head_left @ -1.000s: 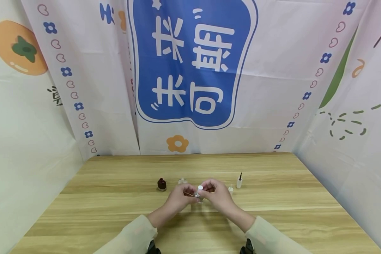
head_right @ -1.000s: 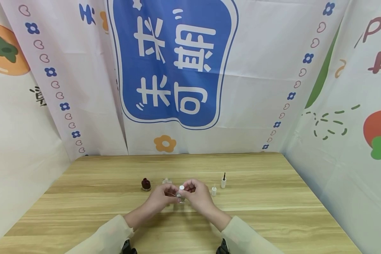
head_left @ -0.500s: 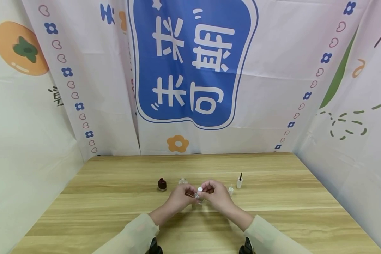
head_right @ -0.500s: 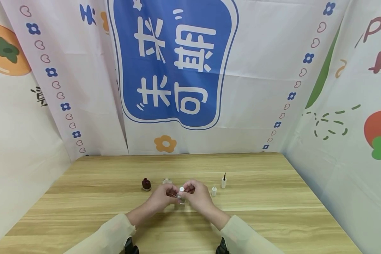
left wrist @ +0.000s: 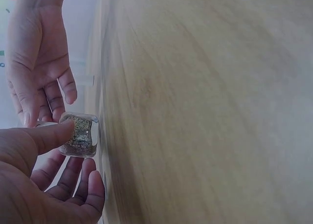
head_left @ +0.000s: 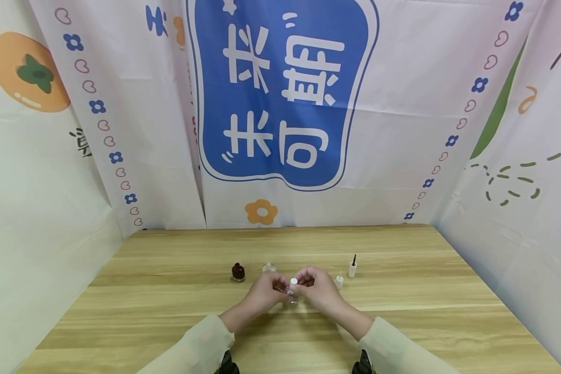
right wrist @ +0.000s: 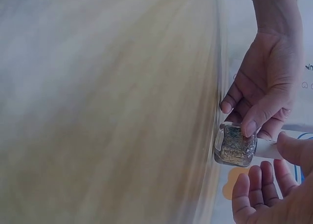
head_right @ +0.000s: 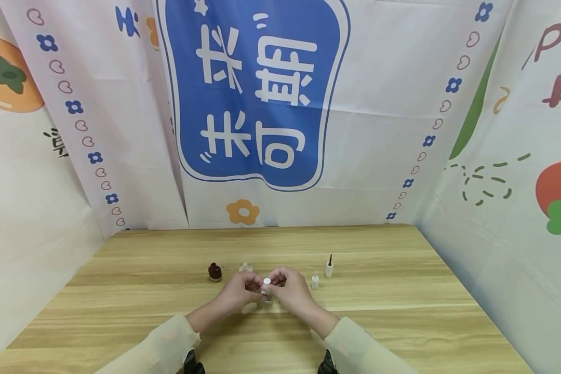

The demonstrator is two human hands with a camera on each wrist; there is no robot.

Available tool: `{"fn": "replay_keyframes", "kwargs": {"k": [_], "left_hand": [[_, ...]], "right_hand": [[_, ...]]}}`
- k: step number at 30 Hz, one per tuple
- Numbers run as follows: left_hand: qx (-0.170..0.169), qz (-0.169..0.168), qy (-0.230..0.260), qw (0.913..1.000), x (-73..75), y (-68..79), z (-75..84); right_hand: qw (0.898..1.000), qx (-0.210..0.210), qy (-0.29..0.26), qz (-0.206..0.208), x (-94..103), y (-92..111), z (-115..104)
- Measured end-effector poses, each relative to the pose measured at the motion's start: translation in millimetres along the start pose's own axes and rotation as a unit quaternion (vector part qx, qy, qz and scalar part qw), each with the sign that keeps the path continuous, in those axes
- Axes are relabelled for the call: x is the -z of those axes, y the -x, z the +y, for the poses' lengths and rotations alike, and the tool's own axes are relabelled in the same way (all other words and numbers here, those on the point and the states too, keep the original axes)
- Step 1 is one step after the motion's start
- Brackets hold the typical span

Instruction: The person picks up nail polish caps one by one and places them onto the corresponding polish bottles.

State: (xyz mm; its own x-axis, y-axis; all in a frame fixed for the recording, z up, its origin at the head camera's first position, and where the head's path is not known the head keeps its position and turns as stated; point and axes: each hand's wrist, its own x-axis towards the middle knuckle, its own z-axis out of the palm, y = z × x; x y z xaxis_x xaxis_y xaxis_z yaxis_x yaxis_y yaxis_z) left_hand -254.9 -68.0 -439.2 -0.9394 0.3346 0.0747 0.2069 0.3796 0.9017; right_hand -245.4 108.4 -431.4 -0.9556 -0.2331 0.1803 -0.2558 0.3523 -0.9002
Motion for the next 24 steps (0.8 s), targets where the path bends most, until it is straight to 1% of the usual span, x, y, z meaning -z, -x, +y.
{"fn": "replay_keyframes", "kwargs": {"k": [10,18,24], "left_hand": [[-0.001,-0.006,-0.001,1.0000,1.1,1.4,0.2],[-0.006,-0.004,-0.005,1.0000,1.8,1.7,-0.1],[-0.010,-0.006,-0.005,0.9999,2.3,1.8,-0.8]], "right_hand": [[1.000,0.002,0.001,-0.006,0.6,0.6,0.9],[1.000,-0.001,0.007,-0.012,0.6,2.2,-4.7],[1.000,-0.001,0.002,-0.018,0.6,2.7,-8.0]]}}
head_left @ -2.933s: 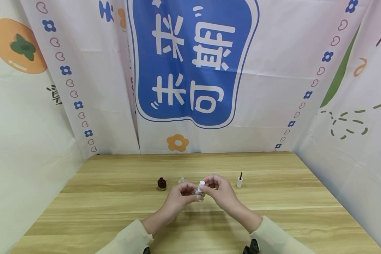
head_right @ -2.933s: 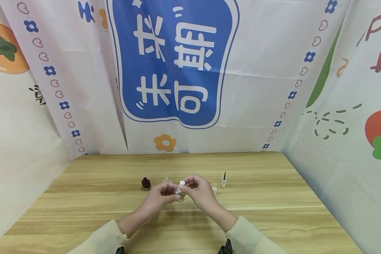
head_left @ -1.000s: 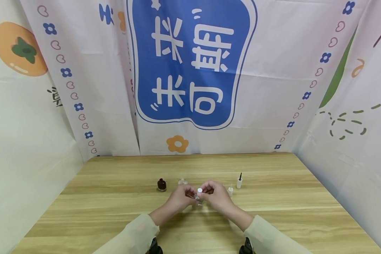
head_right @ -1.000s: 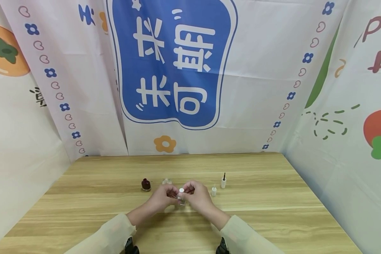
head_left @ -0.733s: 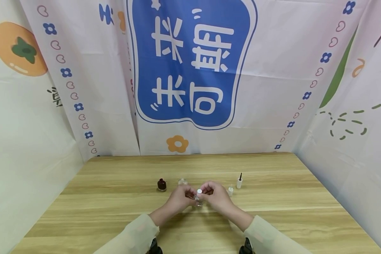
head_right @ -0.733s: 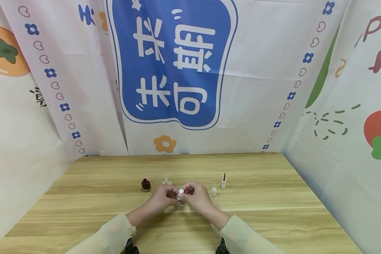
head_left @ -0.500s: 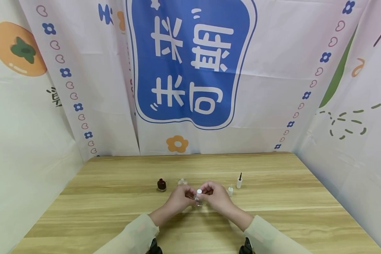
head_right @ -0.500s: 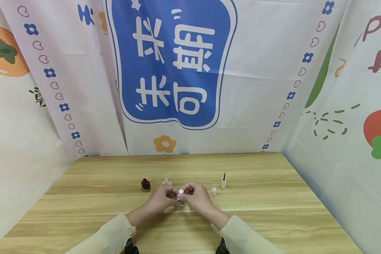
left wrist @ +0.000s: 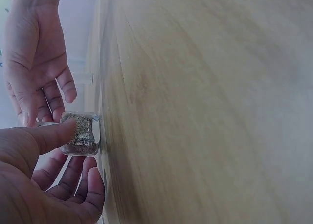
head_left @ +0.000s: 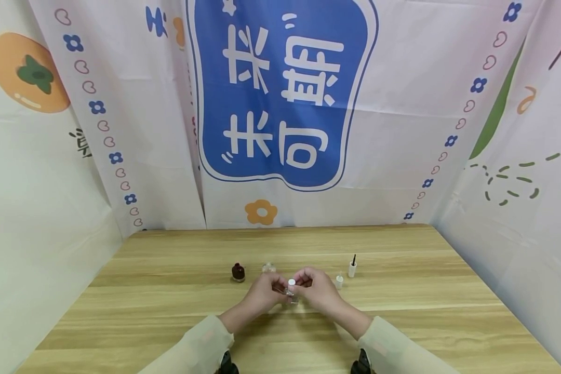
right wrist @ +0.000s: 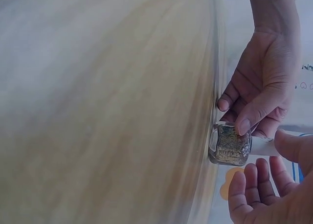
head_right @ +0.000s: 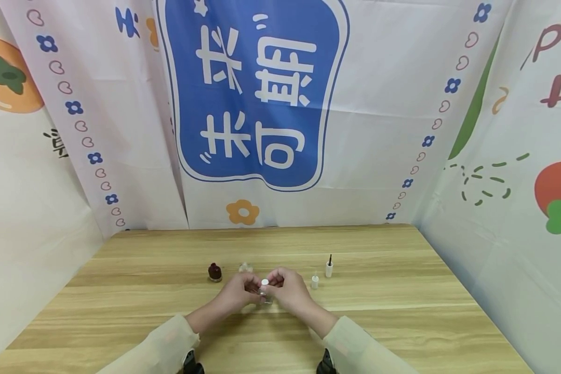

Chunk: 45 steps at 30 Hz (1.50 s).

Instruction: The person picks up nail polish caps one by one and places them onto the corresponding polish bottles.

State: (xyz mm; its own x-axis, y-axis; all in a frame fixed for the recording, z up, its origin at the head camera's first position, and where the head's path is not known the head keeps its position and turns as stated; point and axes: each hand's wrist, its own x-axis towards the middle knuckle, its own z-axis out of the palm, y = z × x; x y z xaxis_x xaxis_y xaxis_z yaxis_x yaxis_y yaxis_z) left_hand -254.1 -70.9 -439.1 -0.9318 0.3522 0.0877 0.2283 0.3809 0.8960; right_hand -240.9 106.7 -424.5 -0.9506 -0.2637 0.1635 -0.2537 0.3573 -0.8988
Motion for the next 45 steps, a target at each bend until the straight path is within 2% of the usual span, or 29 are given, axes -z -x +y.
{"fn": "replay_keyframes", "kwargs": {"k": [17,25,27,34,40,45], "left_hand": [[0.005,0.000,-0.003,1.0000,1.0,0.8,0.0],[0.023,0.001,0.003,0.9997,3.2,-0.1,-0.3],[0.031,0.005,0.005,0.9995,4.7,-0.1,2.1],[0.020,0.012,0.007,0.9997,15.5,4.2,14.4],[0.024,0.019,0.000,0.9995,26.2,6.7,26.6],[0.023,0.037,0.001,0.9990,37.1,11.6,35.3]], "right_hand": [[1.000,-0.004,0.003,-0.017,0.3,0.5,-1.9],[1.000,-0.015,0.000,-0.022,3.1,0.5,-3.5],[1.000,-0.018,0.002,-0.017,4.5,0.4,-4.8],[1.000,-0.013,0.004,-0.015,15.1,-0.4,-13.1],[1.000,-0.003,0.006,0.012,27.1,-0.5,-25.1],[0.999,0.007,0.013,0.036,38.7,4.2,-32.3]]}}
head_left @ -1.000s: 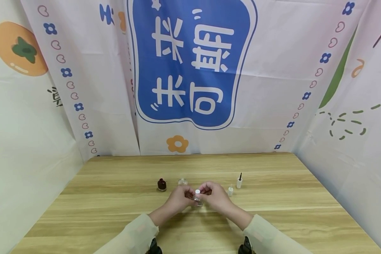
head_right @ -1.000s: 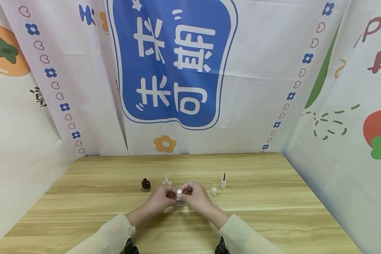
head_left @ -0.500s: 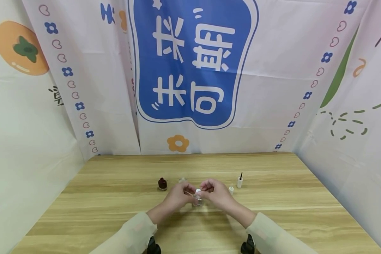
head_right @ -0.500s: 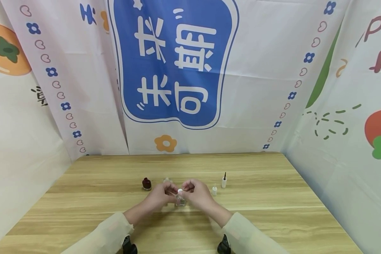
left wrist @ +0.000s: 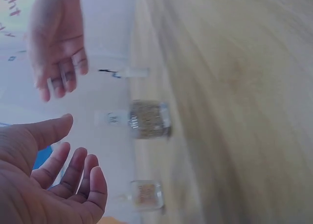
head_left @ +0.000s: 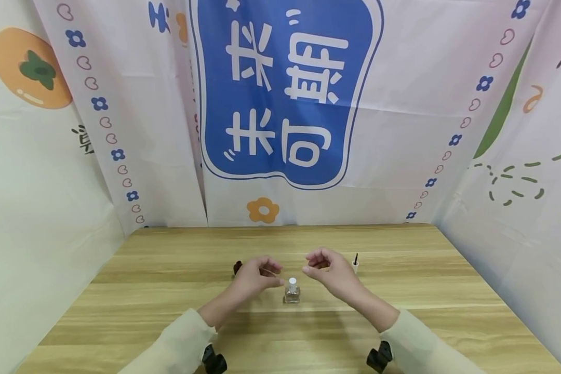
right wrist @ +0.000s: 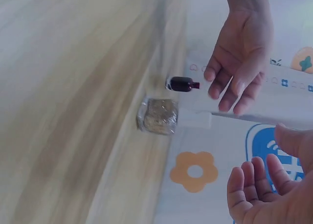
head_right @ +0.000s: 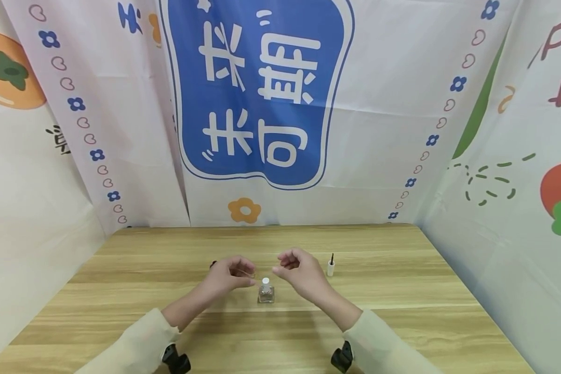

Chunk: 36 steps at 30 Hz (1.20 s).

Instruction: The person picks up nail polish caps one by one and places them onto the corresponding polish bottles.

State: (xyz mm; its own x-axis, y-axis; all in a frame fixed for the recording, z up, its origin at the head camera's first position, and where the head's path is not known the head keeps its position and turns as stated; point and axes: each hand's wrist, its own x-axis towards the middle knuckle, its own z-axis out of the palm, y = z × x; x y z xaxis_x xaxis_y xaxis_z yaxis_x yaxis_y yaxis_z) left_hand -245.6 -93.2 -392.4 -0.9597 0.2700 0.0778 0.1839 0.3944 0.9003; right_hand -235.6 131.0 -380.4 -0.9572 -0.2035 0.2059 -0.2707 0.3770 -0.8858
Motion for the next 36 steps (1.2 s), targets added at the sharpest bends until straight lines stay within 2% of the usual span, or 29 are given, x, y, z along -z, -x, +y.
{"fn": "replay_keyframes", "kwargs": {"k": [7,14,23,33,36], "left_hand": [[-0.001,0.022,0.049,0.9986,19.6,8.7,8.5],[-0.010,0.051,0.033,0.9981,40.3,18.5,7.3],[0.003,0.090,0.017,0.9957,64.4,23.8,-8.0],[0.014,0.142,-0.017,0.9896,78.9,19.7,-29.5],[0.013,0.146,-0.022,0.9890,82.6,17.7,-36.4]], "right_hand": [[0.999,0.016,0.012,0.026,21.2,9.5,-1.8],[0.997,0.020,0.042,0.056,46.4,19.1,2.0],[0.994,0.023,0.067,0.086,66.7,24.7,15.5],[0.988,-0.006,0.101,0.120,86.2,26.1,35.1],[0.986,-0.012,0.111,0.126,88.8,23.7,40.6]]}}
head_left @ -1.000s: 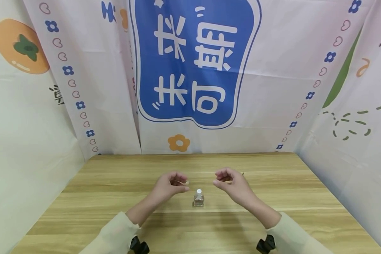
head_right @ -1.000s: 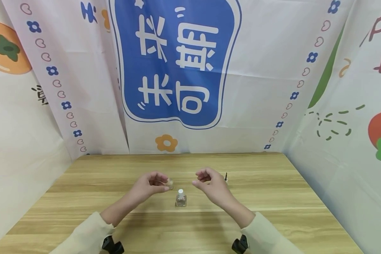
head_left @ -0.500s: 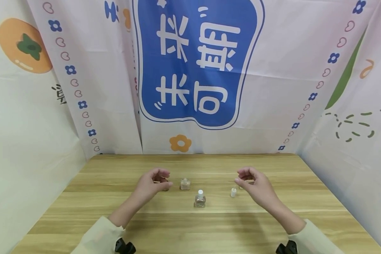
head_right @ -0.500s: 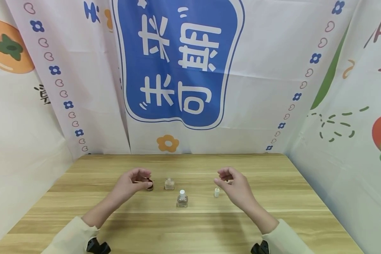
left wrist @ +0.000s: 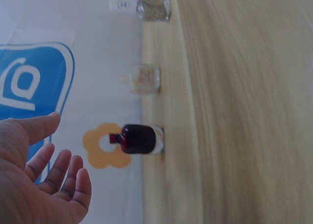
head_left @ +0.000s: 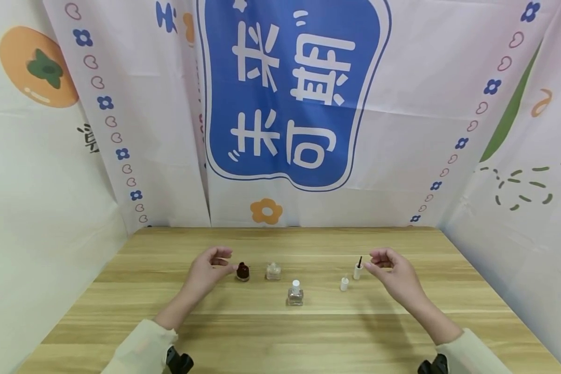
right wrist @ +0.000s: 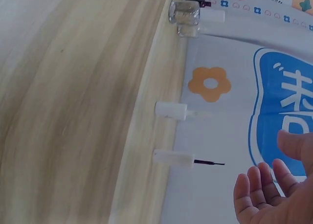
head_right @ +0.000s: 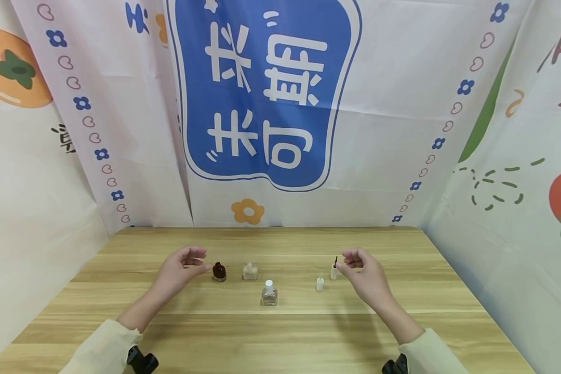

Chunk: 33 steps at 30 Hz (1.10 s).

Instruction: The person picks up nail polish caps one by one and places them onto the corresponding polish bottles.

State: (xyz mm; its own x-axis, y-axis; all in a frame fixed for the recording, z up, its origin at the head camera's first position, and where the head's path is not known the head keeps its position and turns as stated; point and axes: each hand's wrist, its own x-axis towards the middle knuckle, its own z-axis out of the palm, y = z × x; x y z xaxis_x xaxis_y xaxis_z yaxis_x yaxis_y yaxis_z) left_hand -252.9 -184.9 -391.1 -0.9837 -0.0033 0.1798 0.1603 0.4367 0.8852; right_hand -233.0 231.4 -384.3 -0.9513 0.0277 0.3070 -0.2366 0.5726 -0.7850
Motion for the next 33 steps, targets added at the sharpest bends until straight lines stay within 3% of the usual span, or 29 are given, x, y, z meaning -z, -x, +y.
{"fn": "replay_keyframes", "kwargs": {"k": [19,33], "left_hand": [[0.020,-0.057,-0.021,0.9979,-11.3,-22.0,-30.7],[0.006,-0.063,-0.065,0.9959,-30.9,-31.7,-42.5]], "right_hand": [[0.998,-0.045,0.019,-0.034,-12.2,-18.0,42.2],[0.993,-0.066,0.006,-0.098,-26.8,-26.4,54.9]]}}
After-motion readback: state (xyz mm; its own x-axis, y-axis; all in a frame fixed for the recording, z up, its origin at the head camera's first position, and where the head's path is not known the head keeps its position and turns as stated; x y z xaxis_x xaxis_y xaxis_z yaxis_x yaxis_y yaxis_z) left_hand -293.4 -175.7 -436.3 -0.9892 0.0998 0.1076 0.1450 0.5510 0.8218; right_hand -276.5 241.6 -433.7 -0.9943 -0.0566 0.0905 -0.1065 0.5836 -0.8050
